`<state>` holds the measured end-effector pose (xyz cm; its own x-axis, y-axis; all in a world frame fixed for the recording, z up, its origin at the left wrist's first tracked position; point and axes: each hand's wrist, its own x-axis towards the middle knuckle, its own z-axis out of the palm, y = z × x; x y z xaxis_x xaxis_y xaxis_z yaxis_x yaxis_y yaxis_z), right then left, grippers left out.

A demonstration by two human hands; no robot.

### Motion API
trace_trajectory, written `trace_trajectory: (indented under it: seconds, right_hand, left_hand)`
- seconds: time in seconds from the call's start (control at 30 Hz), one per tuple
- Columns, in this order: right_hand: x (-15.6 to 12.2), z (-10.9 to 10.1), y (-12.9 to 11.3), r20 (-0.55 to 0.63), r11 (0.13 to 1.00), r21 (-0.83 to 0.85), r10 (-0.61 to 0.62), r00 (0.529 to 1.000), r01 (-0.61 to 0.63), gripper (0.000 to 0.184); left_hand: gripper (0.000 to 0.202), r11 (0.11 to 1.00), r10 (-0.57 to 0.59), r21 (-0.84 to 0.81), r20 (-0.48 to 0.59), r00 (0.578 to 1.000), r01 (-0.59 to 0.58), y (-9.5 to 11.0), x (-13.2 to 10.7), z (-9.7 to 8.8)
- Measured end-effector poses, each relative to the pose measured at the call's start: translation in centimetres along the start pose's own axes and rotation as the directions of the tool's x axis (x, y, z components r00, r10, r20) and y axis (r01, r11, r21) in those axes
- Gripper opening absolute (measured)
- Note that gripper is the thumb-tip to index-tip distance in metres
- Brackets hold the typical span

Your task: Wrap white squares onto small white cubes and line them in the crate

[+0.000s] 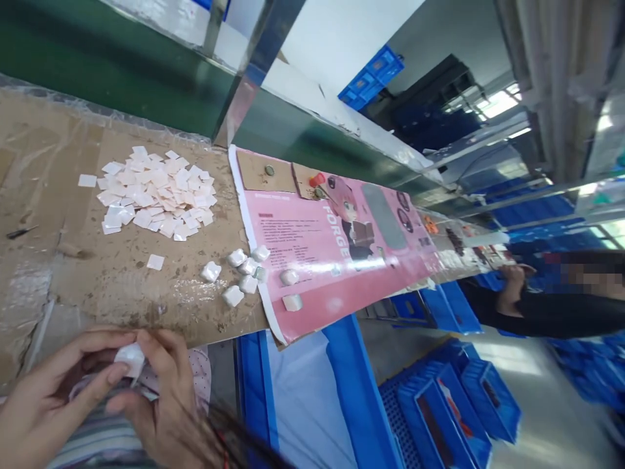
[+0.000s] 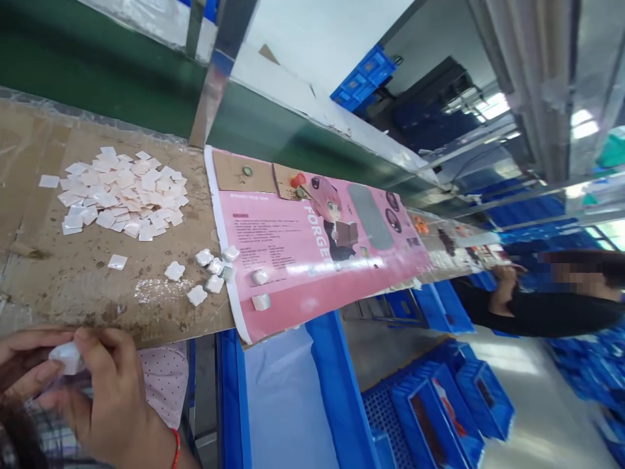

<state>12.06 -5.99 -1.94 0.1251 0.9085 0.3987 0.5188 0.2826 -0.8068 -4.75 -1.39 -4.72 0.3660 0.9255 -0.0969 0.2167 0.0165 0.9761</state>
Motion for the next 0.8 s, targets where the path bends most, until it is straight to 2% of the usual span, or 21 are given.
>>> trace_trajectory:
  seconds: [0.1, 0.2, 0.27, 0.37, 0.43, 0.53, 0.67, 0.8]
  right_hand:
    - [0.1, -1.1, 0.6, -0.145, 0.992, -0.111, -0.078, 0.986, 0.062, 0.050]
    - [-0.2, -2.5, 1.6, -0.302, 0.983, -0.176, -0.108, 0.947, 0.055, 0.038]
    - [-0.7, -3.6, 2.6, -0.410, 0.972, -0.232, -0.056, 0.911, -0.045, 0.037]
    - [-1.5, -4.9, 4.4, -0.508, 0.920, -0.323, 0.028, 0.861, -0.221, 0.034]
    - [-1.7, -5.4, 5.4, -0.520, 0.878, -0.401, 0.017, 0.854, -0.262, 0.032]
    - [-1.4, -5.8, 6.1, -0.487, 0.803, -0.526, -0.013, 0.873, -0.281, 0.033]
    - [-0.3, -6.4, 6.0, -0.386, 0.720, -0.631, 0.030, 0.922, -0.287, 0.033]
    - [1.7, -6.9, 5.9, -0.323, 0.746, -0.610, 0.073, 0.943, -0.267, 0.039]
  left_hand:
    - [0.015, 0.997, 0.061, 0.047, 0.134, 0.989, -0.068, 1.0, 1.5, 0.6]
    - [0.021, 0.933, 0.127, 0.288, 0.295, 0.947, -0.215, 2.7, 4.1, 1.2]
    - [0.031, 0.803, 0.229, 0.475, 0.312, 0.922, -0.360, 4.1, 6.6, 1.8]
    - [0.055, 0.597, 0.319, 0.648, 0.349, 0.881, -0.473, 5.9, 10.8, 3.2]
    - [0.058, 0.548, 0.290, 0.653, 0.437, 0.851, -0.522, 6.5, 13.1, 4.2]
    - [0.046, 0.540, 0.236, 0.623, 0.532, 0.813, -0.565, 6.7, 15.0, 5.3]
    - [0.037, 0.539, 0.203, 0.664, 0.495, 0.845, -0.518, 6.3, 14.5, 5.2]
    - [0.040, 0.528, 0.231, 0.673, 0.473, 0.850, -0.518, 6.1, 13.0, 4.9]
